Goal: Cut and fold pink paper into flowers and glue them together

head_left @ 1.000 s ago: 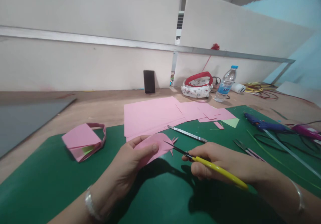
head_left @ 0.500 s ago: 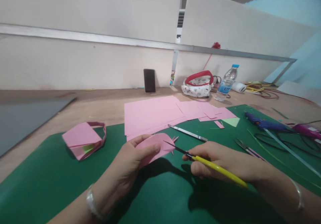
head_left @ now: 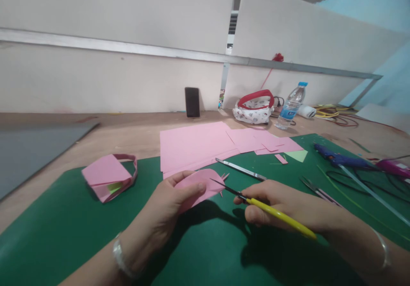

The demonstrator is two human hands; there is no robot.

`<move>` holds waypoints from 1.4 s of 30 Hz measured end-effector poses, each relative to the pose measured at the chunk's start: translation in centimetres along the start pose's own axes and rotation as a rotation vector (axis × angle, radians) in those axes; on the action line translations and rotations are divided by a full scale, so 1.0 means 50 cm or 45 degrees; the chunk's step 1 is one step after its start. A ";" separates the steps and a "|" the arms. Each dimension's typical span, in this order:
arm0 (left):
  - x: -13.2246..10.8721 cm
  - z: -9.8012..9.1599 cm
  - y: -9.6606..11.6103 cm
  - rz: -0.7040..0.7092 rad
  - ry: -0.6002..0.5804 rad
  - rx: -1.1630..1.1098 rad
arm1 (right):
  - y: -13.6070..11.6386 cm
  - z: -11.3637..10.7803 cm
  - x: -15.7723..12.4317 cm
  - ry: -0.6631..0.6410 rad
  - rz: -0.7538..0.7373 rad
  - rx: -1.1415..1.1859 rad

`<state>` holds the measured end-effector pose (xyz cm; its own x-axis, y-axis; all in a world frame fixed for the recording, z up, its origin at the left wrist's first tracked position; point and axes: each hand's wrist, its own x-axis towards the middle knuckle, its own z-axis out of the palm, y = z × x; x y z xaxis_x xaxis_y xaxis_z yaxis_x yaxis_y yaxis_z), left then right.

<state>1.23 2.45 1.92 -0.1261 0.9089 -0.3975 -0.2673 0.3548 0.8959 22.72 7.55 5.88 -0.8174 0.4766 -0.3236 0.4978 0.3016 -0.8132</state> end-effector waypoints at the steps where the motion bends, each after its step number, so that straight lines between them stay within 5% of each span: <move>1: -0.001 -0.001 -0.001 0.010 -0.004 -0.001 | 0.000 0.000 0.000 -0.001 -0.004 -0.003; 27: -0.004 0.004 0.003 0.013 -0.014 0.029 | 0.001 0.011 0.005 0.084 0.185 0.177; 42: 0.003 -0.001 -0.008 0.019 -0.055 0.092 | 0.010 0.012 0.010 0.091 0.049 -0.161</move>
<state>1.29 2.44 1.49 -0.0875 0.9221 -0.3768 -0.1956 0.3550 0.9142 22.38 7.46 5.03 -0.7767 0.5459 -0.3143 0.5644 0.3815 -0.7321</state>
